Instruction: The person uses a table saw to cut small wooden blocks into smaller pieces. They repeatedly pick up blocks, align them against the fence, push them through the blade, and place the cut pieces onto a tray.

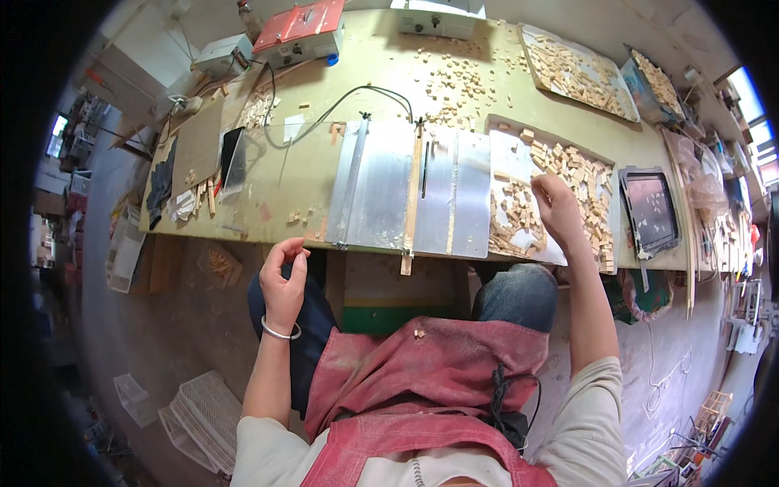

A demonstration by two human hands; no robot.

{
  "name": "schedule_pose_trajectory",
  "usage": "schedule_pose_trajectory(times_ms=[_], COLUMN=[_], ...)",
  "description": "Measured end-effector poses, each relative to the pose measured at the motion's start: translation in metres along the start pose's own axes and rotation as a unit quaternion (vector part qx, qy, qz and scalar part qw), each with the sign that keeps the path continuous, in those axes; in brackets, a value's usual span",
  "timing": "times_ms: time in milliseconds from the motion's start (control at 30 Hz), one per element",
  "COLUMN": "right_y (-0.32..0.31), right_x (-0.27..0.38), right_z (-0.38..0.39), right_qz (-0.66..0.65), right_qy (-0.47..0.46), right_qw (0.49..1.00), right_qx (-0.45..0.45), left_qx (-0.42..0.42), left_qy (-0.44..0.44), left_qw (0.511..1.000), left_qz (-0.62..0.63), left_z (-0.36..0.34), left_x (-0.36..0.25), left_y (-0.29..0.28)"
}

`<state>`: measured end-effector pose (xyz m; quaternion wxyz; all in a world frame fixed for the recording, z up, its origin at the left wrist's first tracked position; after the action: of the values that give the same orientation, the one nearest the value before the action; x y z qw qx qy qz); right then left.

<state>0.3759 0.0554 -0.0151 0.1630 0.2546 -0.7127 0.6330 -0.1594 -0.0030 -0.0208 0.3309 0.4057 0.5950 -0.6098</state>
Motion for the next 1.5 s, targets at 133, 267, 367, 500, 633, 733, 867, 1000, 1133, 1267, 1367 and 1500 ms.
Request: schedule_pose_trajectory(times_ms=[133,267,367,500,633,733,867,1000,1133,1267,1367,1500], right_y=[-0.002,-0.017,-0.032,-0.043,-0.027,-0.002,-0.029,-0.063,-0.057,-0.031,-0.015,-0.006], right_x=[-0.005,-0.009,-0.036,-0.068,-0.063,-0.032,-0.032,-0.103,-0.138,-0.118,-0.098,-0.095], right_z=[-0.016,-0.007,0.014,0.034,0.005,-0.025,-0.029,0.035,0.1,0.112,0.096,0.085], right_qz=[0.007,0.014,0.046,0.089,-0.015,-0.298,-0.203,-0.11,-0.096,0.028,0.134,0.196], right_qy=[0.061,0.044,0.1,0.154,0.169,0.074,0.03,0.11,0.217,0.131,0.153,0.195], right_qw=[0.995,0.987,0.984,0.979,0.985,0.949,0.966,0.949,0.956,0.988,0.978,0.961], right_qx=[-0.081,-0.155,-0.142,-0.097,-0.023,-0.067,-0.154,-0.273,-0.175,-0.082,-0.044,0.002], left_qx=[-0.001,-0.019,-0.033,-0.031,-0.024,-0.012,-0.006,-0.015,-0.023,-0.001,-0.009,0.0], left_qy=[0.002,0.003,0.013,0.015,0.018,0.031,0.046,0.036,0.027,0.019,0.031,0.03], left_qw=[1.0,1.0,0.999,0.999,0.999,0.998,0.995,0.995,0.994,0.995,0.993,0.992], left_qz=[-0.005,-0.003,0.012,-0.007,-0.039,-0.053,-0.09,-0.09,-0.1,-0.098,-0.111,-0.119], left_z=[-0.002,-0.002,0.002,0.001,0.003,-0.001,-0.002,-0.001,0.003,0.004,0.002,0.003], left_x=[0.001,0.007,0.019,0.012,0.013,0.008,0.005,0.007,0.008,0.014,0.01,0.012], left_y=[0.004,0.004,0.003,0.008,0.009,0.016,0.02,0.017,0.013,0.012,0.014,0.015])
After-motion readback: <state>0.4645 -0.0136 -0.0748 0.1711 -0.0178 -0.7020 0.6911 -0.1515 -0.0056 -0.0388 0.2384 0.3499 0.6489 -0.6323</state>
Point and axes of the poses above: each hand's wrist, its own z-axis away from the middle knuckle, its own y-axis out of the palm, x = y × z, the point moved 6 cm from there along -z, towards the middle knuckle, and after that the axes turned 10 degrees about x, right-handed, at the moved point
